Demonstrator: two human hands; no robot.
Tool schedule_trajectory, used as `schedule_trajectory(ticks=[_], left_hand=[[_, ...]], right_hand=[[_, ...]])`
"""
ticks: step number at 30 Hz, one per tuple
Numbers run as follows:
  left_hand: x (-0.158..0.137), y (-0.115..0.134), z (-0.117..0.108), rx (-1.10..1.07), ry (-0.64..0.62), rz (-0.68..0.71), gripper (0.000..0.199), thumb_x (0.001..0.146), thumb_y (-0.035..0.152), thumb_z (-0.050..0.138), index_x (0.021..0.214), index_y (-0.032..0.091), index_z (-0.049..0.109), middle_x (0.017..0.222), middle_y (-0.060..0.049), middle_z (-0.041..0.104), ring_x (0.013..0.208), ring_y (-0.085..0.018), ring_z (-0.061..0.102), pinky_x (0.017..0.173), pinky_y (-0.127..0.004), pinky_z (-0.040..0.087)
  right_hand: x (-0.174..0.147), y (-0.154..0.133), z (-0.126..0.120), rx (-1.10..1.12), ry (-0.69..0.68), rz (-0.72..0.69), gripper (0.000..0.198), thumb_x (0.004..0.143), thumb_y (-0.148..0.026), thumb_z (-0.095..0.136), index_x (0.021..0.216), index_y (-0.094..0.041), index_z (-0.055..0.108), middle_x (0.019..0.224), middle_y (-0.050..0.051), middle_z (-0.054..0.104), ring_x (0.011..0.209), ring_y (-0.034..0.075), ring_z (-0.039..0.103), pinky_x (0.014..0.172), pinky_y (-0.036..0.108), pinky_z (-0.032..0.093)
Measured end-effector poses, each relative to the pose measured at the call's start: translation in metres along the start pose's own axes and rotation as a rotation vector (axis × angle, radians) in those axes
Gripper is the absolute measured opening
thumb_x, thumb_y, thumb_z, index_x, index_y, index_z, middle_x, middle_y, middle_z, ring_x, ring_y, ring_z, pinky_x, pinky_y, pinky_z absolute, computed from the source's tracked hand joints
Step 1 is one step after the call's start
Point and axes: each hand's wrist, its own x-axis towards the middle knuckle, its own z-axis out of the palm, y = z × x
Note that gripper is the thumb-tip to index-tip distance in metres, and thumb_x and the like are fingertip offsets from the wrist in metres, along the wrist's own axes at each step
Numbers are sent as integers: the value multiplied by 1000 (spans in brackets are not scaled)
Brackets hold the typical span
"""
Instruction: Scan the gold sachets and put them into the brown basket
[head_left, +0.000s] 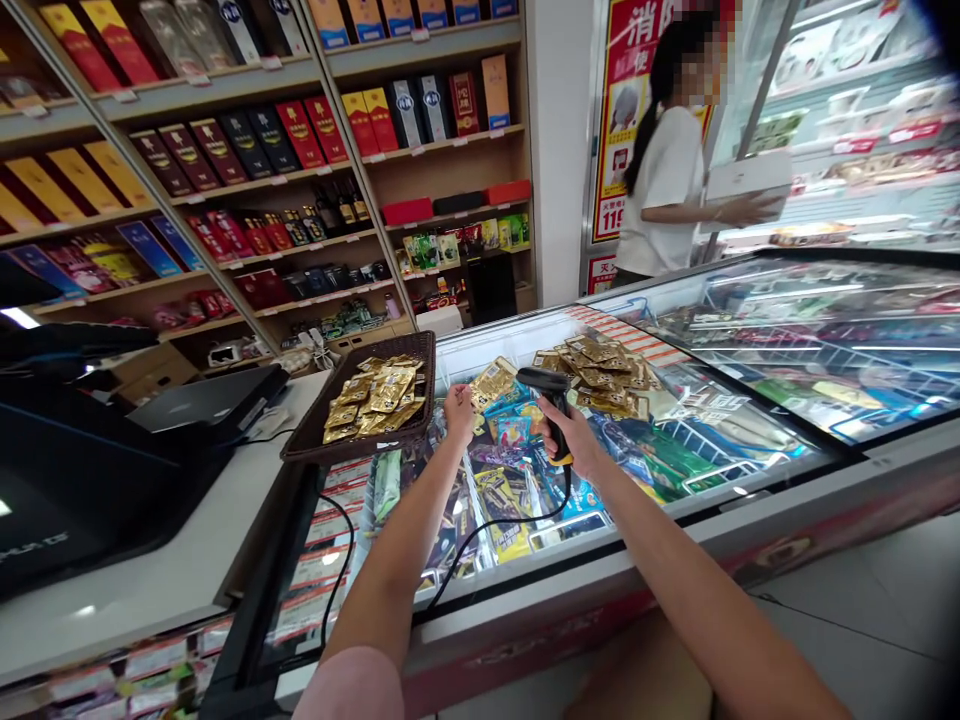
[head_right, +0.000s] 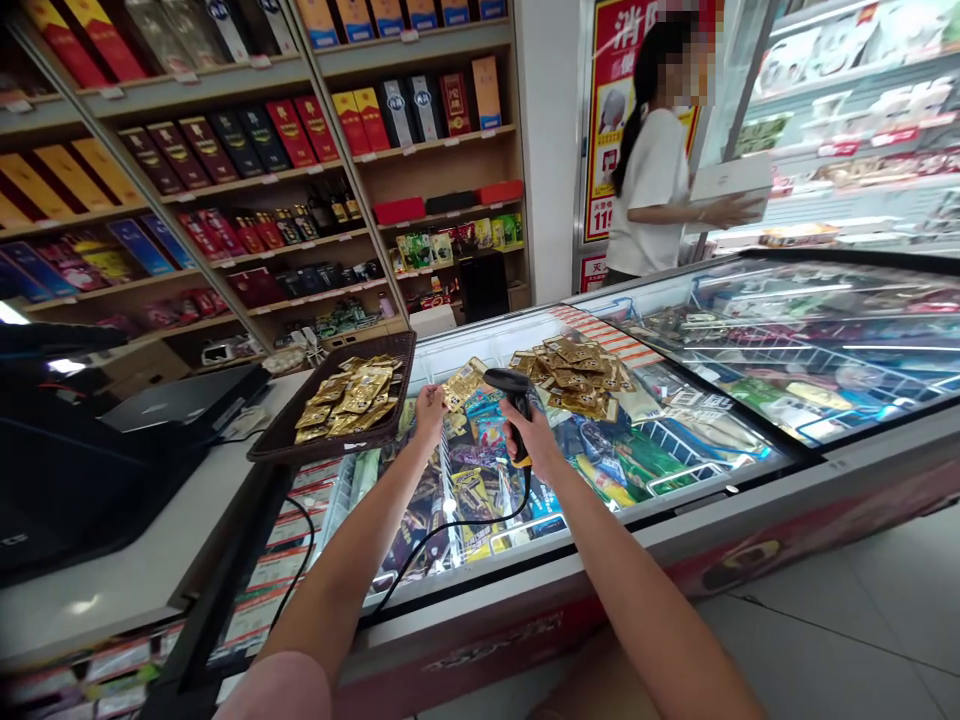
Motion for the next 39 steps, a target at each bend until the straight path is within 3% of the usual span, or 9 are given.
schedule_trajectory(ticks=[11,29,39], left_hand=[[1,-1,-1,-47,24,-30,21,83,38,65,81,20,53,68,4,51,56,-7,50,57,-20,46],[2,-3,-2,-1,-21,0,20,85,39,65,82,21,56,64,5,47,53,-8,47,54,-19,43],[-9,5,3,22,-3,11,16,88,33,60,81,19,54,65,4,50,55,-9,49,56,-21,45]], right_hand=[[-7,-6,3,-167,-75,16,49,70,-61,76,74,-23,46,54,-7,48,36,7,39,33,22,31],[-9,-7,3,-168,-136,-49,44,76,-58,73,77,-23,46,55,-7,50,36,6,40,34,22,32],[-7,3,-1,-109,-103,4,46,72,-58,76,80,-23,47,55,-8,49,36,6,38,33,21,30]])
